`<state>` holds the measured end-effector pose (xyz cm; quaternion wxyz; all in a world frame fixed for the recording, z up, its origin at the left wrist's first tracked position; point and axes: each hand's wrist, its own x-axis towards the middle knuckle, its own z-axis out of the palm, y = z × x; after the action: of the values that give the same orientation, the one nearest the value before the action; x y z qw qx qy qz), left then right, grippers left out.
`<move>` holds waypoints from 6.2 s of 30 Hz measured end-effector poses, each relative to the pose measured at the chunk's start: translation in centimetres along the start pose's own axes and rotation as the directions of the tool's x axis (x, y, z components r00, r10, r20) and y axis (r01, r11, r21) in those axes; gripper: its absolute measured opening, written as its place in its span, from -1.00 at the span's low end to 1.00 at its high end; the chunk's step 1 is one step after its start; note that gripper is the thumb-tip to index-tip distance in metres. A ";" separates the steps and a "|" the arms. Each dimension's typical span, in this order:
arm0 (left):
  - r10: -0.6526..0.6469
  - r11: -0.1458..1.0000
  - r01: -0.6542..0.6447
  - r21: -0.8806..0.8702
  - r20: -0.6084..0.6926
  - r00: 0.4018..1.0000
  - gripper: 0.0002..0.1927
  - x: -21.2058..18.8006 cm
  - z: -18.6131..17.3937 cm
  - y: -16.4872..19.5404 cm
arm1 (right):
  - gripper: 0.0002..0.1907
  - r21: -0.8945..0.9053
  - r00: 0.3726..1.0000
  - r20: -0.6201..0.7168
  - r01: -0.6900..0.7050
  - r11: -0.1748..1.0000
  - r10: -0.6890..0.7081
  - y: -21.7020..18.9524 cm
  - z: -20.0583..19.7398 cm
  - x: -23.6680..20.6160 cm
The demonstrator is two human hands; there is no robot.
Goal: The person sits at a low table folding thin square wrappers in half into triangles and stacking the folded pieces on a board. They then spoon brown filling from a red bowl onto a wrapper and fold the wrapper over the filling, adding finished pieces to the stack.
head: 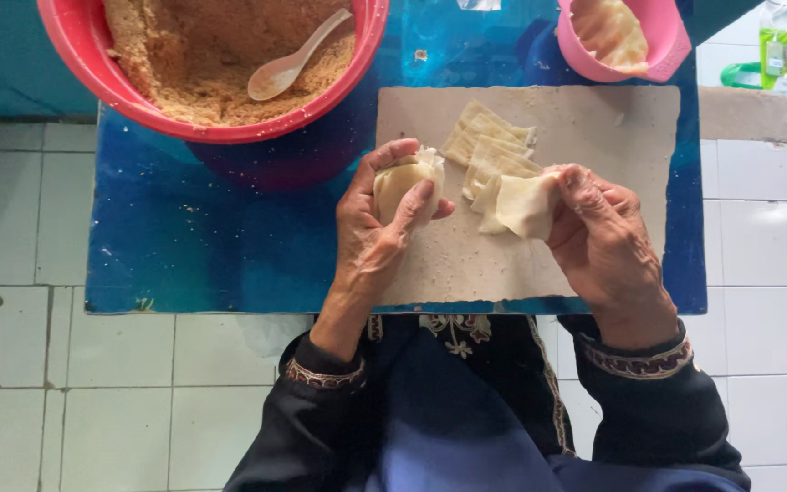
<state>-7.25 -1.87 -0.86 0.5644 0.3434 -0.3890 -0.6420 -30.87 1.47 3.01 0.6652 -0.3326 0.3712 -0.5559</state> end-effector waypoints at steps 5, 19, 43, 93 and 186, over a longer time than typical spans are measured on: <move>-0.007 1.000 0.007 0.003 0.001 1.000 -0.59 0.1 0.0 -0.1 | -0.71 0.104 0.989 -0.115 -0.079 0.991 0.091 -0.8 -0.6 -0.6; 0.043 0.996 -0.043 0.081 -0.004 0.999 -0.61 -0.1 0.3 0.0 | -0.75 -0.775 0.706 0.610 0.436 -0.457 -0.359 0.8 -0.2 -0.2; 0.038 0.997 -0.038 0.070 -0.001 0.999 -0.61 0.0 0.0 -0.5 | -0.54 -0.926 0.861 0.366 0.375 -0.043 -0.353 0.3 -0.1 -1.8; 0.037 0.997 -0.036 0.072 -0.004 0.999 -0.63 0.0 0.0 -0.2 | -0.75 -0.047 0.977 -0.210 -0.030 0.998 0.020 -2.2 -3.6 -1.7; -0.243 0.860 0.316 -0.401 0.222 0.944 -0.41 0.8 -1.3 -0.6 | -0.71 -0.769 0.687 0.635 0.520 -0.373 -0.352 2.0 6.5 2.2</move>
<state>-6.50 -2.75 -2.03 0.4930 0.2090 -0.2283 -0.8131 -24.07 -0.18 4.34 -0.0684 -0.8483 0.4444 -0.2797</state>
